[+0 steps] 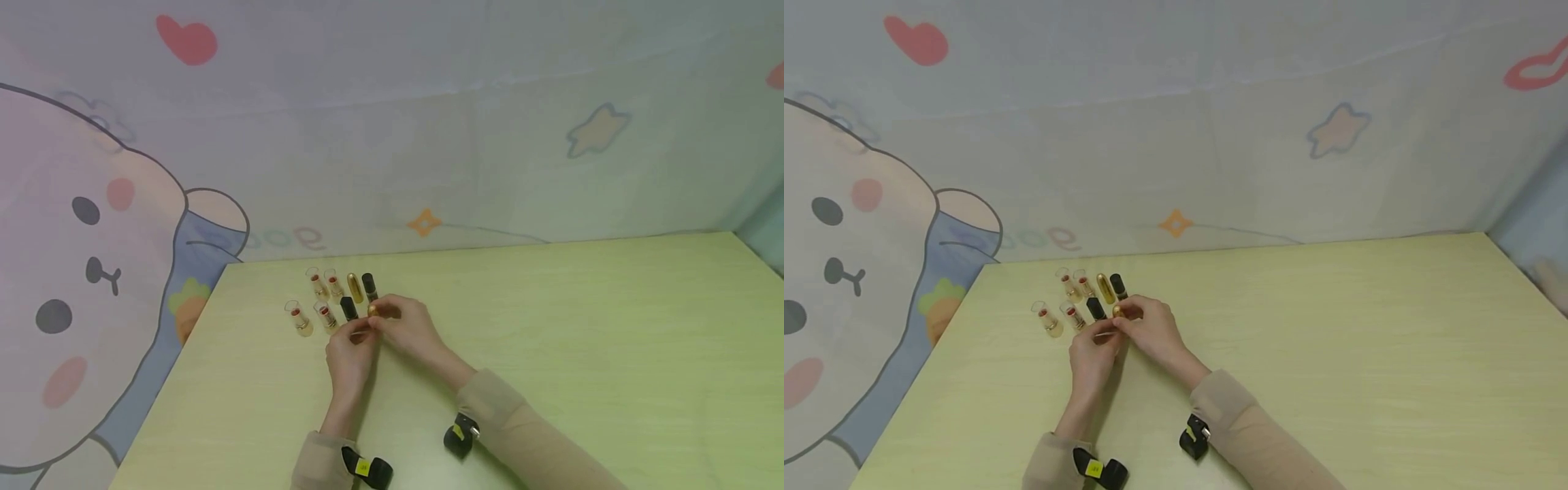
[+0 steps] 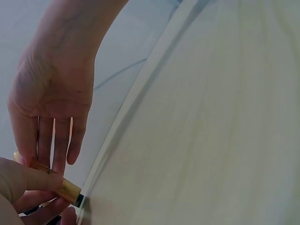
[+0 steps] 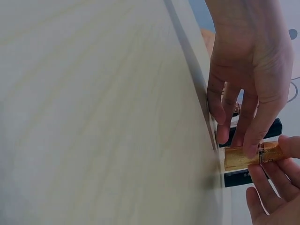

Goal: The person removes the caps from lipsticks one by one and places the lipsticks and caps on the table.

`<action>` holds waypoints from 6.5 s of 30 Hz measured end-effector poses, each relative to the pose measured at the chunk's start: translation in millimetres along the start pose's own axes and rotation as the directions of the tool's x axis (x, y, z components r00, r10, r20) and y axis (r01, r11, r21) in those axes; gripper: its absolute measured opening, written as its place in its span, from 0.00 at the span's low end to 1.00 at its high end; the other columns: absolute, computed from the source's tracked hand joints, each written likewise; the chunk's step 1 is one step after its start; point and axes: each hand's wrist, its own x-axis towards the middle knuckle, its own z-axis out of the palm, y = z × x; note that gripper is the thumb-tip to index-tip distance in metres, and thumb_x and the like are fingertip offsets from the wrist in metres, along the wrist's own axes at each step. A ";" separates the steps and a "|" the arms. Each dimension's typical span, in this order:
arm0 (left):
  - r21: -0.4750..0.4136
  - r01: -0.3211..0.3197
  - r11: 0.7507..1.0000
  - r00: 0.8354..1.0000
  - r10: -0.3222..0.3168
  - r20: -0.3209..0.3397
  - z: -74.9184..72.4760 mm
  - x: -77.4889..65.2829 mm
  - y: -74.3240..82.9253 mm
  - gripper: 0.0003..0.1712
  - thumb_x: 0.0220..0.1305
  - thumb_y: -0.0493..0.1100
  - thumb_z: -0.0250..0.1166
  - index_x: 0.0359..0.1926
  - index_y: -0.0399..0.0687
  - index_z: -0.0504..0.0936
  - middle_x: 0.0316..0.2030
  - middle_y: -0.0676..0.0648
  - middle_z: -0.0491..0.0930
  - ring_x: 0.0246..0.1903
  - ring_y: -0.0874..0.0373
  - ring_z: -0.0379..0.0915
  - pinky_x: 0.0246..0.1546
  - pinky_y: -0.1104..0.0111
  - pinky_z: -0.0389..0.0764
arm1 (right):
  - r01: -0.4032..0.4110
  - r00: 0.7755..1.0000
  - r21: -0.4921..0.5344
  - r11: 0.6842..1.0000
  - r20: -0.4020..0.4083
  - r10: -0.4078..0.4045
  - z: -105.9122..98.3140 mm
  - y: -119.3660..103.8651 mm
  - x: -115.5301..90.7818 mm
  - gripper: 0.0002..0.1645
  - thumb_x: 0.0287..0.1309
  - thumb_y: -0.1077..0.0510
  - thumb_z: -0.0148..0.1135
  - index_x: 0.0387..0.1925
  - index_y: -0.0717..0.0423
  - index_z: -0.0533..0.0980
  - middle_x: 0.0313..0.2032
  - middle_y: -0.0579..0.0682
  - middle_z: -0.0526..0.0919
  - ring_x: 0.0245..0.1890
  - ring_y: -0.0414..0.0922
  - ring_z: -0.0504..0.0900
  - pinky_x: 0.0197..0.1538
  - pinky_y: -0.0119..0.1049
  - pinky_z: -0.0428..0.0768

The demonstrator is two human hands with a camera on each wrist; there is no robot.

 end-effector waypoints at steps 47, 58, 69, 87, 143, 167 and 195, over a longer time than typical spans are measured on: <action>-0.139 -0.079 0.987 0.979 0.103 0.175 34.1 -4.2 31.9 0.11 0.55 0.37 0.69 0.41 0.44 0.87 0.39 0.43 0.85 0.43 0.50 0.79 0.49 0.57 0.77 | 0.027 0.997 -0.018 0.999 -0.078 -0.029 -61.9 6.0 -10.2 0.18 0.58 0.60 0.64 0.49 0.64 0.79 0.48 0.62 0.84 0.51 0.57 0.83 0.56 0.47 0.79; -0.159 -0.084 0.984 0.971 0.117 0.209 41.7 -1.9 38.2 0.12 0.54 0.38 0.69 0.42 0.45 0.87 0.40 0.44 0.86 0.44 0.50 0.80 0.50 0.57 0.77 | 0.018 0.994 -0.008 1.000 -0.111 -0.019 -73.7 8.2 -11.3 0.19 0.59 0.60 0.64 0.52 0.62 0.78 0.46 0.62 0.85 0.50 0.57 0.82 0.54 0.48 0.80; -0.164 -0.055 0.985 0.966 0.094 0.240 57.5 1.0 43.5 0.12 0.54 0.40 0.70 0.42 0.47 0.87 0.41 0.45 0.86 0.44 0.52 0.79 0.51 0.58 0.76 | 0.051 0.987 0.010 0.999 -0.151 -0.049 -86.4 12.5 -11.4 0.20 0.60 0.61 0.63 0.54 0.60 0.77 0.45 0.61 0.85 0.50 0.56 0.82 0.55 0.49 0.79; -0.158 -0.082 0.984 0.936 0.130 0.327 71.2 -1.9 49.5 0.13 0.55 0.39 0.70 0.43 0.45 0.86 0.41 0.45 0.85 0.40 0.52 0.81 0.43 0.64 0.82 | 0.034 0.975 0.027 0.999 -0.221 -0.027 -101.8 22.7 -15.7 0.21 0.59 0.62 0.64 0.54 0.61 0.76 0.48 0.62 0.83 0.52 0.56 0.81 0.58 0.49 0.78; -0.161 -0.101 0.982 0.921 0.153 0.359 111.1 3.0 55.9 0.11 0.52 0.35 0.71 0.39 0.43 0.87 0.35 0.44 0.87 0.31 0.60 0.80 0.35 0.73 0.80 | -0.036 0.950 -0.020 0.999 -0.310 0.028 -150.0 50.2 -30.5 0.18 0.59 0.65 0.62 0.51 0.64 0.76 0.46 0.63 0.83 0.44 0.45 0.83 0.46 0.17 0.76; -0.159 -0.100 0.982 0.906 0.156 0.394 126.4 8.2 62.3 0.11 0.50 0.36 0.72 0.38 0.43 0.86 0.34 0.45 0.87 0.30 0.61 0.80 0.36 0.74 0.80 | -0.141 0.951 -0.149 0.979 -0.296 0.092 -157.2 67.8 -32.3 0.15 0.58 0.67 0.62 0.48 0.66 0.76 0.46 0.64 0.83 0.48 0.57 0.82 0.56 0.49 0.79; -0.058 -0.032 0.998 0.908 0.054 0.415 136.7 9.9 59.1 0.07 0.50 0.39 0.72 0.33 0.49 0.86 0.30 0.51 0.86 0.28 0.61 0.79 0.32 0.70 0.77 | -0.147 0.967 -0.297 0.943 -0.243 0.074 -161.4 73.7 -25.8 0.14 0.54 0.69 0.64 0.44 0.65 0.78 0.42 0.63 0.84 0.44 0.57 0.82 0.52 0.52 0.77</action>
